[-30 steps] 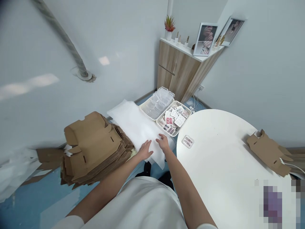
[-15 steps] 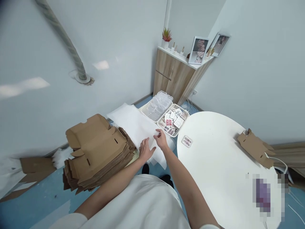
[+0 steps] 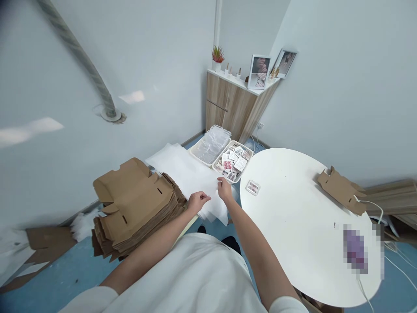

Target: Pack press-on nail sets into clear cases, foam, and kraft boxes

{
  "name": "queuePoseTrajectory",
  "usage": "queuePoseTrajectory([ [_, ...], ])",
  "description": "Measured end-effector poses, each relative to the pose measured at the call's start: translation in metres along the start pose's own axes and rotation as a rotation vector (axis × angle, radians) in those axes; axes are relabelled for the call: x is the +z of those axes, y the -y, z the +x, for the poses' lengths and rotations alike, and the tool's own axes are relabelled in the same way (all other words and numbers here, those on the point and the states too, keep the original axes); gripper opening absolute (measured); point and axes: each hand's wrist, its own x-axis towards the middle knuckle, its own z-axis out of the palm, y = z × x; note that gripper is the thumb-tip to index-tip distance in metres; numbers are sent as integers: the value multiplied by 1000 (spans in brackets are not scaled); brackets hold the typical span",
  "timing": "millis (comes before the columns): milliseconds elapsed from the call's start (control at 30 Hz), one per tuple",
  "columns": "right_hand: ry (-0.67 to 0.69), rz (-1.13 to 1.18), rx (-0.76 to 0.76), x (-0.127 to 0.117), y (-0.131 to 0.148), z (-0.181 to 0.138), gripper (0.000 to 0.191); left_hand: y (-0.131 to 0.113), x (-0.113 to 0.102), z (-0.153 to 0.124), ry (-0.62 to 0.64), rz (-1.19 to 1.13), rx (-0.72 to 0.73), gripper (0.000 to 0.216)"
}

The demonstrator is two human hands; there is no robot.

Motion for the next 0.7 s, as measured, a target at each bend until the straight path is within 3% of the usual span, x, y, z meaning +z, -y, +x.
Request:
queuePoseTrajectory([
  [200,26,-50,-60,-10,11,3,32,2,-7,3,72,-79,173,24],
  [300,33,-89,-1,-15,12,-3,42,2,-12,3,-18,-7,178,21],
  [467,-222,-79,-25,-19,9,-33,59,-1,-16,-1,-218,8,173,20],
  [500,-206,-30,-42,-20,11,-39,59,-2,-16,-4,-235,-18,169,21],
  [633,116,276,-6,-22,29,-48,57,-7,-8,-17,-247,-149,181,24],
  [700,195,404,31,-23,41,-43,62,-10,-2,-22,-222,-189,223,26],
])
